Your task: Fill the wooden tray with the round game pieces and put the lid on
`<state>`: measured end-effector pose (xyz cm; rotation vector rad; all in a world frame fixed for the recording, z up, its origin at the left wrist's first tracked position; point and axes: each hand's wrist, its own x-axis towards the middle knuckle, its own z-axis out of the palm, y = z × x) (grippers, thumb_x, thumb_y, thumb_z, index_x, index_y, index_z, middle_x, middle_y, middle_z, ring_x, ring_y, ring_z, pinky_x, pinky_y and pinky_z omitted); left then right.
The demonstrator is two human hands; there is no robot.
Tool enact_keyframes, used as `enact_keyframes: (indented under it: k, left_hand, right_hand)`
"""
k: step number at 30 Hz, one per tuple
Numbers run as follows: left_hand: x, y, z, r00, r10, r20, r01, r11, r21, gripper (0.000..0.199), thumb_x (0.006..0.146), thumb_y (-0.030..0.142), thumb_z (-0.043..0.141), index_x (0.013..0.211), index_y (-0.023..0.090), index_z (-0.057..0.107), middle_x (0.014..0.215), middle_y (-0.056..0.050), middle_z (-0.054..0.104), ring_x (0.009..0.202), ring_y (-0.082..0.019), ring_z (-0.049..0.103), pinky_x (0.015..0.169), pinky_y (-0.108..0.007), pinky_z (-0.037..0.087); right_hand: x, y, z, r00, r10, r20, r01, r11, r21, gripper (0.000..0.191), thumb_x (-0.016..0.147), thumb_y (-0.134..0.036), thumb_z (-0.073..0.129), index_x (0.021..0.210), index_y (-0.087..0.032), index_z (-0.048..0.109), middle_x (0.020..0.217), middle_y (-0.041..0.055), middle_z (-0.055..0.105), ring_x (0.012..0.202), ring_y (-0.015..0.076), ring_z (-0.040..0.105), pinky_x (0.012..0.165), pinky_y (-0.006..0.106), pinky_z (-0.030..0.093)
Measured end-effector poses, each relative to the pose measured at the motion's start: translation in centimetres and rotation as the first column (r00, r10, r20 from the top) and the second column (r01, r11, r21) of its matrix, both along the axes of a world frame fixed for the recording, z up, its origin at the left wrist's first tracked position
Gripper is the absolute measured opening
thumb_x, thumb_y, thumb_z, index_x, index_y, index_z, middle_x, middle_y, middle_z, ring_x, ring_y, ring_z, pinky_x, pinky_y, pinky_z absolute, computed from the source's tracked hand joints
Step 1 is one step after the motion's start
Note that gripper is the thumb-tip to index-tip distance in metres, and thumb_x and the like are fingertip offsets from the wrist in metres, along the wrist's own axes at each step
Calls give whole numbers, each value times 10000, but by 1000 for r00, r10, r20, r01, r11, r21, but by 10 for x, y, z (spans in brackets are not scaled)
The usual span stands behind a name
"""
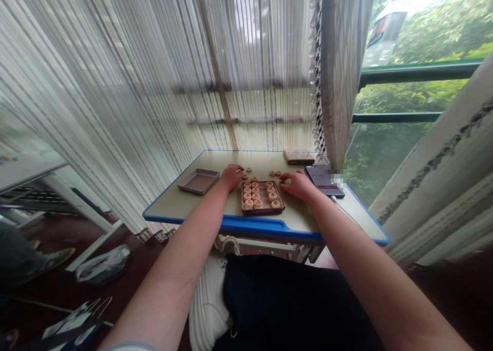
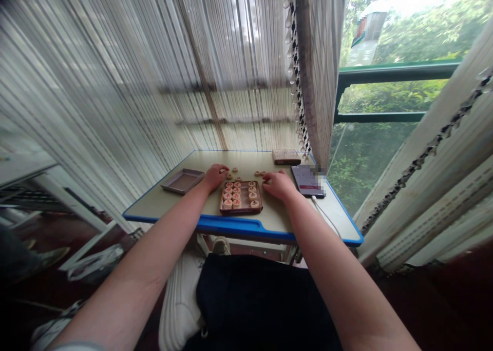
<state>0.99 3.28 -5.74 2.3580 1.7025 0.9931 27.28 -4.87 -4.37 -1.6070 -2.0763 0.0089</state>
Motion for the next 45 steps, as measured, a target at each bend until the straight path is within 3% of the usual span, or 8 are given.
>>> enact_keyframes:
  k: [3,7,10,13,17,30,45]
  left_hand:
    - [1,-3,1,999,34,-14,-33,999,30,268,767,147,443,912,164,667,948,-83,588,948,-183,554,913,-301,412]
    - [5,-14,6,997,76,-20,-74,994,78,296,754,102,431,943,173,648,1003,-88,571,1005,-195,533,926,-311,410]
    - [8,-20,9,997,77,-18,-75,992,104,291,756,106,439,958,173,637,1024,-91,563,1016,-199,528,930,-314,409]
    - [10,-23,9,997,73,-7,-72,993,95,266,768,148,457,969,175,629,1028,-89,562,1009,-199,533,931,-313,406]
    - [10,-27,7,996,88,-6,-87,994,67,254,787,201,466,988,181,621,1045,-88,557,1010,-200,536,919,-313,409]
    - [9,-33,8,995,97,-20,-95,994,56,234,766,202,485,950,164,625,1026,-91,567,1021,-197,533,920,-301,398]
    - [8,-33,7,996,87,-12,-86,995,49,217,765,206,493,924,164,634,1009,-87,573,992,-198,544,900,-302,412]
  right_hand:
    - [0,-3,4,1000,-2,-19,2,1000,9,218,697,-294,587,875,-222,691,870,27,693,939,233,518,804,318,410]
    - [0,-20,12,986,11,-169,-1,998,59,221,703,-284,591,886,-199,681,883,28,690,850,195,558,779,295,427]
    - [-4,-47,14,954,124,-273,-111,992,65,208,718,-310,589,877,-205,675,885,25,683,757,161,569,731,280,444]
    - [-10,-77,10,932,212,-293,-181,975,131,233,721,-333,607,918,-224,667,876,29,671,792,176,556,717,292,449]
    - [-19,-99,5,908,347,-234,-314,934,169,137,749,-286,589,853,-234,663,843,22,672,835,188,552,824,342,417]
    - [-20,-93,3,905,385,-181,-348,914,207,106,737,-199,589,745,-232,689,869,29,662,848,190,546,838,358,394]
    - [-21,-95,5,915,365,-170,-339,926,167,172,747,-180,548,790,-237,704,850,35,657,842,196,539,810,346,400]
